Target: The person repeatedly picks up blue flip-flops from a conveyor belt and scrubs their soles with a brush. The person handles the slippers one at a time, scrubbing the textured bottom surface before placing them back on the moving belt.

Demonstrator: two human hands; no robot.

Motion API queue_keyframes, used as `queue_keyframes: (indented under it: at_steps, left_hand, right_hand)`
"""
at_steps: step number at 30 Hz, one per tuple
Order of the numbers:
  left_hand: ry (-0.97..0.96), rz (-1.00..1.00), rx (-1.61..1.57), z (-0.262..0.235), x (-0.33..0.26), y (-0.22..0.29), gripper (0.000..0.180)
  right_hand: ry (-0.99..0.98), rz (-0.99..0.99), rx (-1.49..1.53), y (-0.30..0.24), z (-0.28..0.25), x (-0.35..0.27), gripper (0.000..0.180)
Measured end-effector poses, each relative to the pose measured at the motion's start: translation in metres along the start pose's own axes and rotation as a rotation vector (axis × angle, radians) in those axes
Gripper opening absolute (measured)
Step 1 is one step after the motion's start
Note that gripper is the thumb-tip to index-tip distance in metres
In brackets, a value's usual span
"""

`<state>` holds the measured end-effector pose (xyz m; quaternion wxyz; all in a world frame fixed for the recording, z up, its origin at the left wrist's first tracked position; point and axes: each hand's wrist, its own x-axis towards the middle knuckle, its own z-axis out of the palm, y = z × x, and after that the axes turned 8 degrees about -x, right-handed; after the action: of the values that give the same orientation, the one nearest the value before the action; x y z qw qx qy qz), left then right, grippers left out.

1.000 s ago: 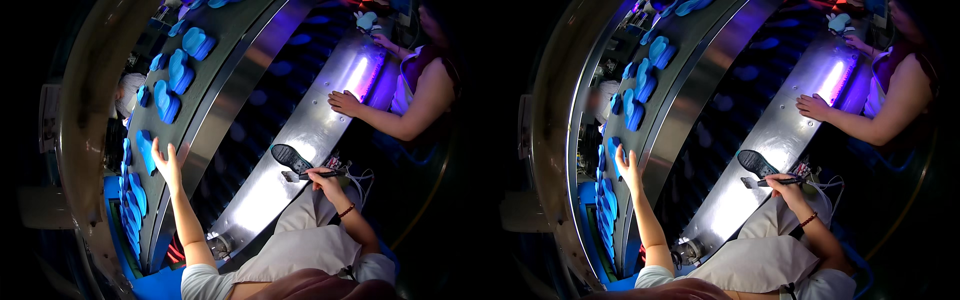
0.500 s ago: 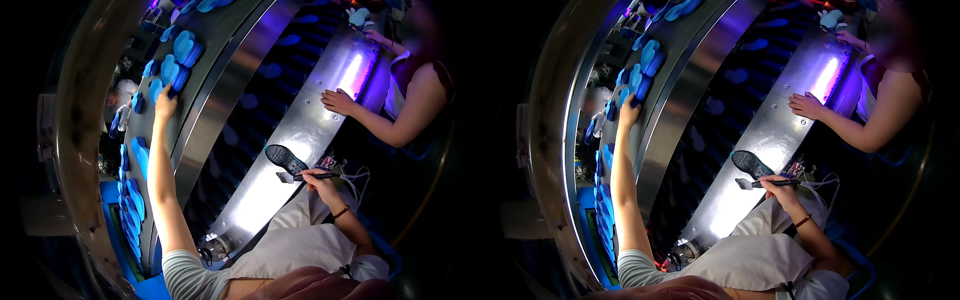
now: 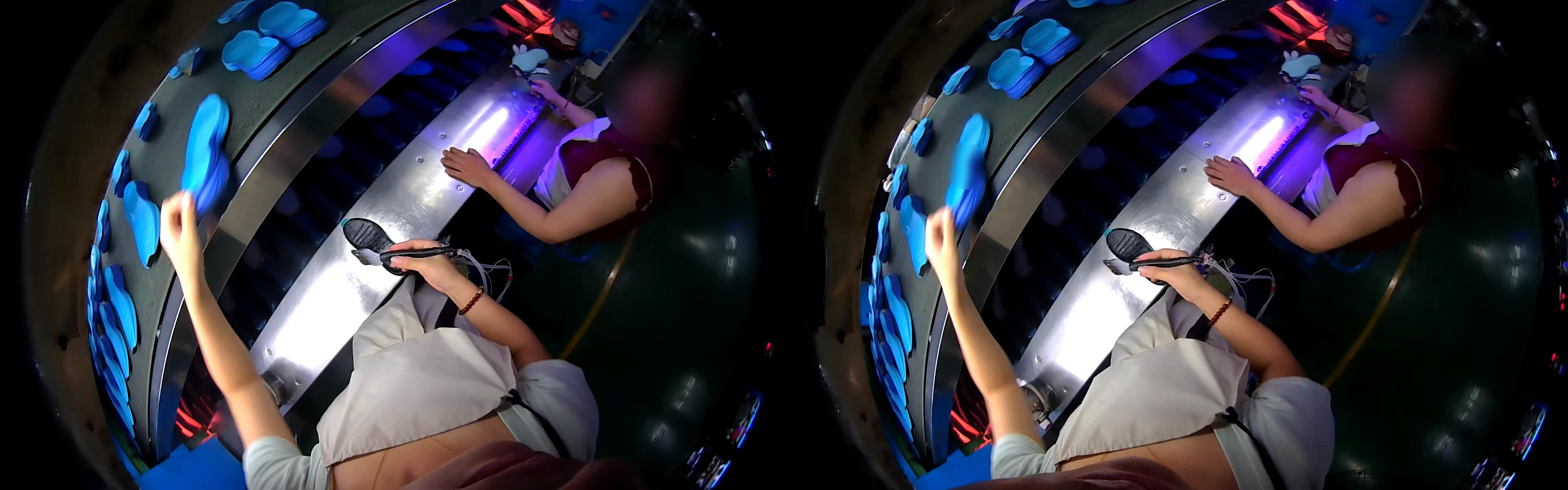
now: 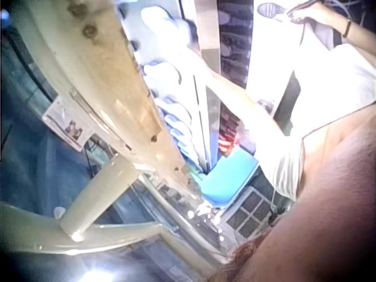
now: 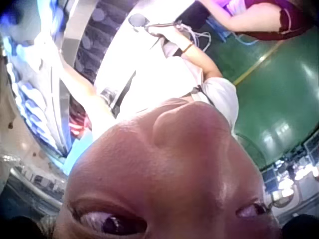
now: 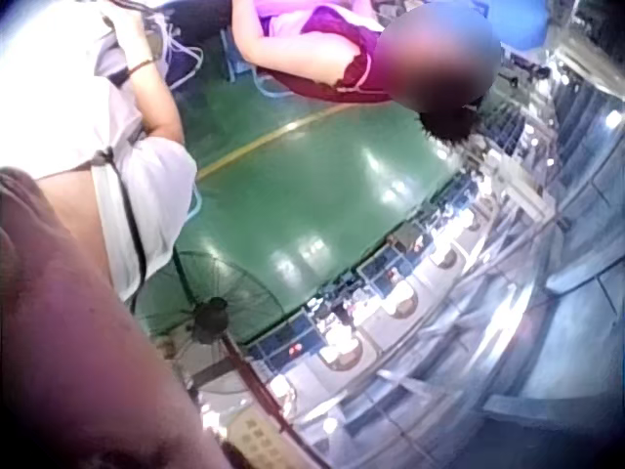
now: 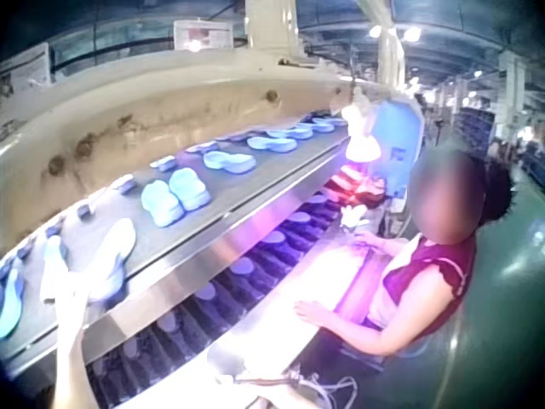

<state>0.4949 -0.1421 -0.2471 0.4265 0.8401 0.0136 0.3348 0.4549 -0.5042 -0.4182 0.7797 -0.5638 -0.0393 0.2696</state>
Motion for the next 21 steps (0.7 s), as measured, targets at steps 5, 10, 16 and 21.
queue_keyframes:
  at_steps: [5, 10, 16, 21]
  left_hand:
    - [0.674, -0.190, -0.843, 0.018, -0.104, 0.029, 0.033]
    - [0.130, -0.588, -1.637, -0.019, -0.172, -0.031, 0.053]
    - [-0.291, -0.778, -2.018, 0.017, -0.223, 0.011, 0.099]
    - [-0.293, -1.041, -1.663, 0.042, -0.231, 0.007, 0.070]
  right_hand:
    - [0.016, 0.076, 0.007, -0.005, 0.004, 0.015, 0.023]
    - [0.053, 0.116, -0.018, -0.019, 0.012, 0.023, 0.021]
    - [0.165, 0.091, 0.037, -0.001, 0.009, 0.022, 0.020]
    - [0.157, 0.086, 0.040, 0.001, 0.013, 0.018, 0.019]
